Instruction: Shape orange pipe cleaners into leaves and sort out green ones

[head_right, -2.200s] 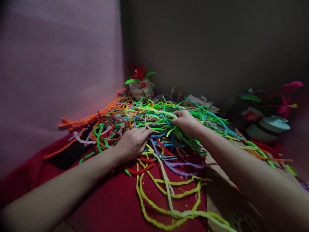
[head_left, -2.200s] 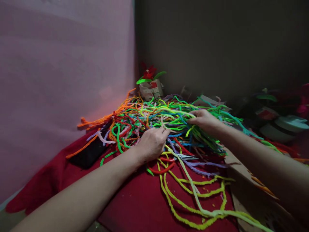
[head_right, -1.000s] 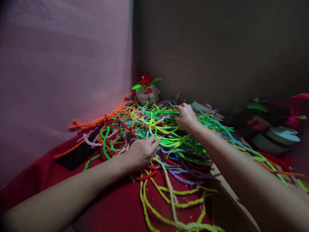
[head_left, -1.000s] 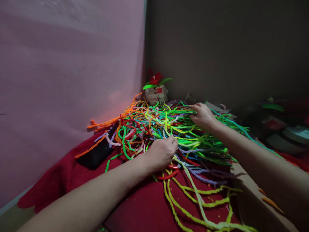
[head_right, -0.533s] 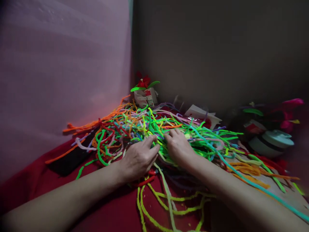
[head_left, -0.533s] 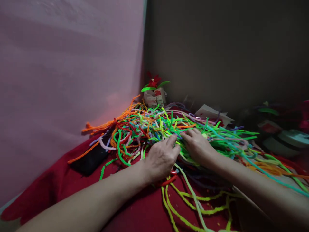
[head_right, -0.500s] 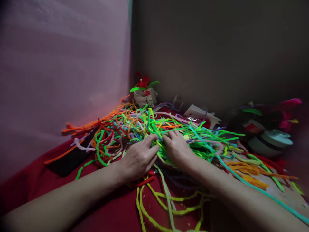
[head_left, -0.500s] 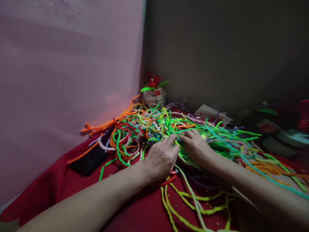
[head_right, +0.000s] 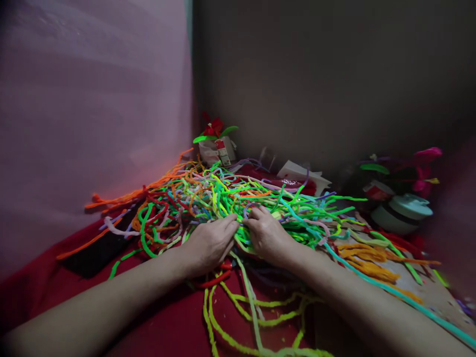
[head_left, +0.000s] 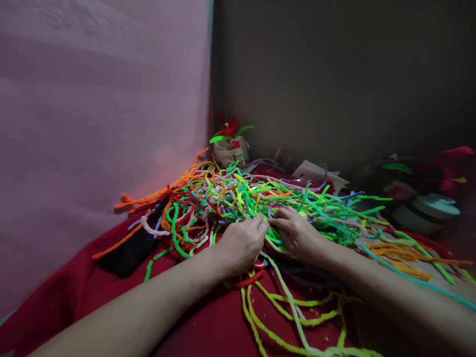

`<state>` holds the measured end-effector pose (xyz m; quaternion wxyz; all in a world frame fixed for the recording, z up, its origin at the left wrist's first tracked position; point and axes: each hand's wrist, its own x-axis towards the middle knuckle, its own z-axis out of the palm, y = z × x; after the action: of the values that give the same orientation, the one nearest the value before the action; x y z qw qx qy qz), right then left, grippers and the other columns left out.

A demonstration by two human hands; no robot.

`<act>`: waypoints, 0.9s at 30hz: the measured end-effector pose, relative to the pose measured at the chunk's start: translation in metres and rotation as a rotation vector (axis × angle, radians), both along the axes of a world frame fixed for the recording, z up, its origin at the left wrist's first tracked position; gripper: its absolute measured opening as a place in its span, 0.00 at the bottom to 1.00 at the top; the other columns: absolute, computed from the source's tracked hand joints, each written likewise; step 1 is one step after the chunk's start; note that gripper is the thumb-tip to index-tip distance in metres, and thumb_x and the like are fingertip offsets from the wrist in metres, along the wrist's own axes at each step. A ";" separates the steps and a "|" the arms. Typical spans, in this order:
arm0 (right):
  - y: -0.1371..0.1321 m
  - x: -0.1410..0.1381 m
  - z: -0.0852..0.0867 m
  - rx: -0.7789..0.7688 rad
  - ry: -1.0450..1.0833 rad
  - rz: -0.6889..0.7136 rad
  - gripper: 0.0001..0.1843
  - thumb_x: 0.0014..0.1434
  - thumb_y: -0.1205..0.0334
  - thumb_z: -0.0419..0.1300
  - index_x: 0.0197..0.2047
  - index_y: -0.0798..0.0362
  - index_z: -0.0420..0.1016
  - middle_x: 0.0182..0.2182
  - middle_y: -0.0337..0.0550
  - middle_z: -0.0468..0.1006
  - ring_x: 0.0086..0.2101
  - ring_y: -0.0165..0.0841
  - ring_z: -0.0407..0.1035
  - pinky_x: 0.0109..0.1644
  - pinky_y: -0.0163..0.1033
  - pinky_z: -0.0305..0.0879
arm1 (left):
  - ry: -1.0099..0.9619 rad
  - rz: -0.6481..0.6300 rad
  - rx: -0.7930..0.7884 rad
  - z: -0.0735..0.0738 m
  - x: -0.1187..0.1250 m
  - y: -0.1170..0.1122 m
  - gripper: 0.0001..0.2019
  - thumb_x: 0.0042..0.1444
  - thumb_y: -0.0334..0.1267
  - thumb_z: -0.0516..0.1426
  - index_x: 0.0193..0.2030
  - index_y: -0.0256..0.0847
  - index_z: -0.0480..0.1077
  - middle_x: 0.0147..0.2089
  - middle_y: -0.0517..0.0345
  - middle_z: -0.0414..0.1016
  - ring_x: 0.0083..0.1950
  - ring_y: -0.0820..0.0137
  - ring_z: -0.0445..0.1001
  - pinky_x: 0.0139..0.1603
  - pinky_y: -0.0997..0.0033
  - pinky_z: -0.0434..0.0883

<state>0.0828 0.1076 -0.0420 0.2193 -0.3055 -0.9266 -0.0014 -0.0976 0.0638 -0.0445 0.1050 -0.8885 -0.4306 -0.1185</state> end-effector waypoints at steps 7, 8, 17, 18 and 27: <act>0.002 -0.001 0.012 -0.057 -0.021 -0.009 0.18 0.49 0.77 0.49 0.35 0.58 0.78 0.31 0.51 0.74 0.35 0.36 0.65 0.41 0.40 0.63 | 0.028 0.000 0.002 0.002 0.000 0.000 0.08 0.59 0.33 0.45 0.43 0.36 0.61 0.43 0.49 0.68 0.38 0.66 0.71 0.36 0.66 0.73; 0.004 -0.002 0.020 -0.082 -0.010 -0.034 0.18 0.48 0.77 0.49 0.34 0.57 0.79 0.31 0.49 0.75 0.35 0.36 0.66 0.40 0.38 0.63 | 0.028 0.002 0.000 0.002 0.001 0.000 0.08 0.59 0.33 0.45 0.42 0.36 0.61 0.43 0.49 0.68 0.38 0.67 0.71 0.36 0.66 0.73; 0.096 -0.020 0.079 -0.248 0.222 -0.635 0.19 0.46 0.74 0.52 0.39 0.59 0.79 0.29 0.48 0.79 0.31 0.34 0.71 0.34 0.34 0.63 | -0.002 0.005 -0.019 0.001 0.002 0.001 0.09 0.58 0.31 0.46 0.45 0.36 0.60 0.45 0.47 0.67 0.43 0.67 0.72 0.40 0.67 0.73; 0.105 -0.022 0.075 -0.292 0.195 -0.639 0.16 0.45 0.73 0.54 0.35 0.60 0.80 0.26 0.48 0.78 0.28 0.35 0.70 0.32 0.34 0.62 | 0.001 0.005 -0.019 0.001 0.002 0.001 0.10 0.58 0.31 0.46 0.46 0.36 0.60 0.45 0.48 0.67 0.43 0.67 0.72 0.40 0.67 0.73; 0.124 -0.019 0.048 -0.507 0.155 -0.556 0.06 0.36 0.74 0.61 0.20 0.56 0.77 0.11 0.35 0.67 0.19 0.26 0.61 0.23 0.31 0.54 | 0.020 -0.005 -0.011 -0.002 0.000 0.003 0.11 0.59 0.32 0.45 0.47 0.34 0.60 0.48 0.44 0.67 0.44 0.64 0.72 0.39 0.64 0.73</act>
<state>0.0635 0.2314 0.0058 0.1974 -0.5887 -0.7601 0.1915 -0.0972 0.0669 -0.0460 0.1040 -0.8914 -0.4279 -0.1073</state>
